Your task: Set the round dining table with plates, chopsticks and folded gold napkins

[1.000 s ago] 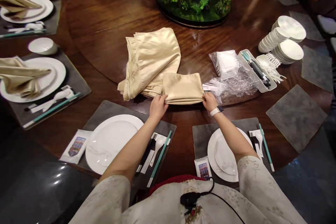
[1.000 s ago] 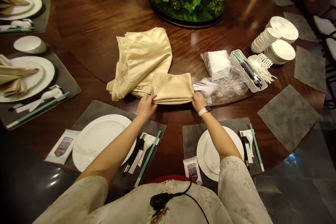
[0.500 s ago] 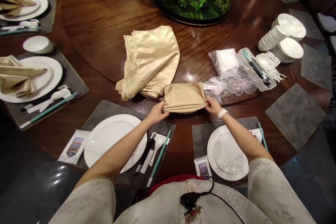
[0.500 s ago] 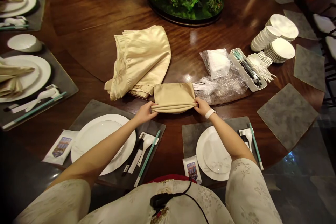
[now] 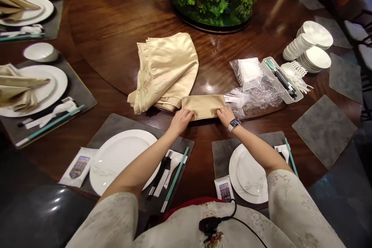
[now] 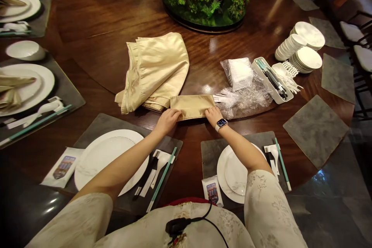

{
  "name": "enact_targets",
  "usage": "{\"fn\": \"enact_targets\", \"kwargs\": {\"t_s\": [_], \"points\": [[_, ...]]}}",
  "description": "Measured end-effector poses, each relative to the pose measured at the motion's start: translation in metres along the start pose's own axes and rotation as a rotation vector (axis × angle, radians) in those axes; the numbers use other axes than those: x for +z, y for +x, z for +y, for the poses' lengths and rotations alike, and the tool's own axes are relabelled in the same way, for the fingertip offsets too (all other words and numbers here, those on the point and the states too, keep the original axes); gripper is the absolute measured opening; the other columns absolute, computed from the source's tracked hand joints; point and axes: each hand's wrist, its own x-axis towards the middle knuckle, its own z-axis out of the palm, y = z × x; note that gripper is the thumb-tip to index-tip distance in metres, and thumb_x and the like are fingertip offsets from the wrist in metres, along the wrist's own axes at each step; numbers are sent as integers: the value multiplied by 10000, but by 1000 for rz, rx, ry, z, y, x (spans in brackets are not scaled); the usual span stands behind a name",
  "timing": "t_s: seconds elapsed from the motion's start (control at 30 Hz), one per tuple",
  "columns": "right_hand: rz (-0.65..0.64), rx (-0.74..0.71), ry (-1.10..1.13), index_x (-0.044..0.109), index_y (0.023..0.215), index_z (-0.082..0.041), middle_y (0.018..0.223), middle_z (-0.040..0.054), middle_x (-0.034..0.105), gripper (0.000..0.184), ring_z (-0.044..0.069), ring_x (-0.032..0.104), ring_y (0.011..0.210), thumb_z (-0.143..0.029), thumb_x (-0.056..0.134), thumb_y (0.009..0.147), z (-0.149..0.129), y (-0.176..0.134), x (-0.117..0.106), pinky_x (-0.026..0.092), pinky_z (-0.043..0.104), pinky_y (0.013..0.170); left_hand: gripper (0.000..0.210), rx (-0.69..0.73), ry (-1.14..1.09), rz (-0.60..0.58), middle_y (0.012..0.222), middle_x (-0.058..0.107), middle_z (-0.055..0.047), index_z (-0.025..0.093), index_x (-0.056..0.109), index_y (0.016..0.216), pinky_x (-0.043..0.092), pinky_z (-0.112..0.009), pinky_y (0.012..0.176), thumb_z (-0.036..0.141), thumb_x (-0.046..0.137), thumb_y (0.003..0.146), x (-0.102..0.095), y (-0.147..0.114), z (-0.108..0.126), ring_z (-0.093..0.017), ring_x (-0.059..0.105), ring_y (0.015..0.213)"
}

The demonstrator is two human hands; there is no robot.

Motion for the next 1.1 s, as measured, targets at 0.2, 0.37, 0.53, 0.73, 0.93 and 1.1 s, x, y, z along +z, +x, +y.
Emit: {"fn": "enact_targets", "kwargs": {"t_s": [0.2, 0.37, 0.53, 0.73, 0.93, 1.1], "points": [[-110, -105, -94, 635, 1090, -50, 1078, 221, 622, 268, 298, 561, 997, -111, 503, 864, -1, 0, -7, 335, 412, 980, 185, 127, -7, -97, 1070, 639, -154, 199, 665, 984, 429, -431, 977, 327, 576, 884, 9, 0, -18, -290, 564, 1043], [-113, -103, -119, 641, 1124, -59, 1033, 230, 655, 375, 285, 599, 978, -92, 306, 958, -5, 5, -7, 360, 417, 958, 144, 138, 62, -125, 962, 620, -131, 222, 629, 863, 441, -407, 921, 151, 506, 877, 11, 4, -19, -267, 559, 979], [-140, -77, -84, 635, 1103, -63, 1052, 239, 658, 379, 291, 619, 982, -94, 284, 963, -2, 15, -13, 403, 403, 891, 152, 158, 94, -203, 895, 615, -114, 218, 613, 854, 450, -378, 867, 111, 511, 816, -7, 11, -16, -265, 566, 921], [-154, 20, 297, 381, 1442, -123, 1095, 148, 692, 650, 256, 656, 915, -54, 472, 802, -3, -1, -22, 484, 350, 824, 378, -62, -136, -87, 852, 625, -30, 194, 558, 1150, 452, -294, 724, 239, 581, 776, -77, 46, -17, -191, 558, 720], [4, -230, 691, 423, 1432, -150, 1373, 136, 555, 757, 230, 559, 1206, -5, 410, 690, -23, -28, -4, 448, 396, 1035, 425, -99, -195, -105, 917, 659, -44, 170, 529, 1204, 464, -298, 781, 276, 587, 797, -69, 113, -19, -195, 592, 804], [-74, -23, 665, 522, 1263, -163, 1119, 101, 670, 621, 224, 627, 981, -10, 458, 665, -20, -28, 25, 489, 344, 889, 280, -66, -150, -123, 965, 663, -101, 177, 601, 1069, 480, -368, 852, 212, 549, 796, -9, 132, -9, -257, 608, 921]]}}
